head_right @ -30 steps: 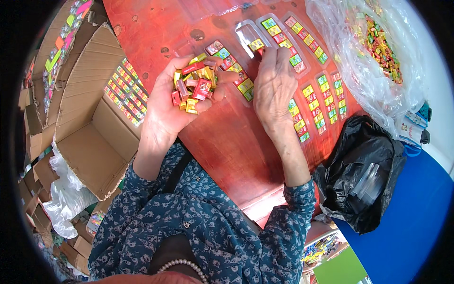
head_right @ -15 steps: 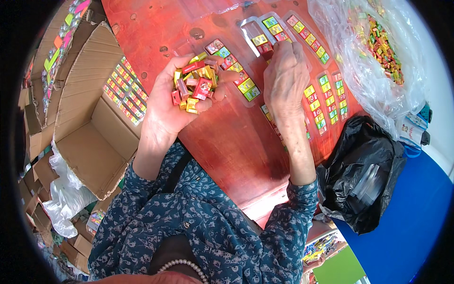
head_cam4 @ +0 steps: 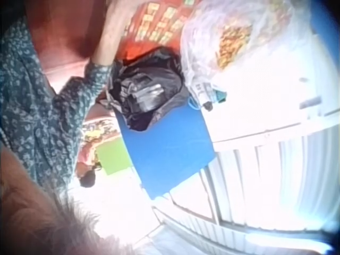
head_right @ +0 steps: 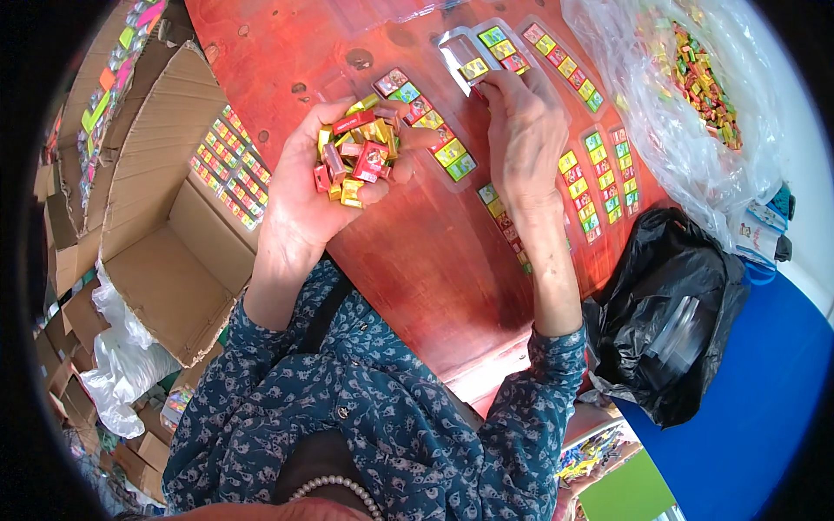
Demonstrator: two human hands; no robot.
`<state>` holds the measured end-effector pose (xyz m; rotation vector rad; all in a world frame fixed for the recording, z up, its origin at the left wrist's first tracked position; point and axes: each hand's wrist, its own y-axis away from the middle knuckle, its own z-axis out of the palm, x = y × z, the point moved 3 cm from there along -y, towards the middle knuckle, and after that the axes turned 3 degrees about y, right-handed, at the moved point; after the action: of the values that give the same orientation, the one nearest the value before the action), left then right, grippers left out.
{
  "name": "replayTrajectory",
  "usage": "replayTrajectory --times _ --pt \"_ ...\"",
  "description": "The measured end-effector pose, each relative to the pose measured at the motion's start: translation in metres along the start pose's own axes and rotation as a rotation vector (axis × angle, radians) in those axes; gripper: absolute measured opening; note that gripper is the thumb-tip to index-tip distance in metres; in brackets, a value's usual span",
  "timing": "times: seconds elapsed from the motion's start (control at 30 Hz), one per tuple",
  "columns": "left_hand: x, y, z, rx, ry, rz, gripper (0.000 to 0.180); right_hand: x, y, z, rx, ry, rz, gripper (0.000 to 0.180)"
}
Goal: Sorting and placing small wrapped items into plastic trays at a workstation.
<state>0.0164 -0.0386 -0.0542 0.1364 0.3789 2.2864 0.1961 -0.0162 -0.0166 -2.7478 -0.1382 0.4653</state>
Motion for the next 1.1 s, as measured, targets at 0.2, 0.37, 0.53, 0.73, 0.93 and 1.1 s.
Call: replayTrajectory --times 0.2,0.37,0.53,0.73,0.93,1.1 --pt "-0.001 0.002 0.004 -0.006 -0.007 -0.005 0.044 0.013 -0.014 -0.009 -0.077 -0.237 0.208 0.015" --pt "-0.001 0.002 0.003 0.033 -0.017 0.029 0.048 0.007 -0.028 -0.002 -0.173 -0.06 -0.182 0.02" --pt "-0.003 0.002 0.005 -0.041 -0.027 0.03 0.044 0.017 -0.031 -0.004 -0.18 -0.096 -0.253 0.02" --pt "-0.003 0.001 0.003 -0.028 -0.036 0.032 0.044 0.033 -0.024 -0.016 -0.402 -0.685 0.419 0.023" --pt "-0.001 0.002 0.001 0.057 -0.05 0.044 0.047 0.038 -0.007 -0.023 -0.442 -0.441 0.253 0.017" --pt "-0.002 -0.001 0.0 -0.003 -0.033 0.019 0.043 0.023 0.001 -0.021 -0.312 -0.273 0.23 0.016"
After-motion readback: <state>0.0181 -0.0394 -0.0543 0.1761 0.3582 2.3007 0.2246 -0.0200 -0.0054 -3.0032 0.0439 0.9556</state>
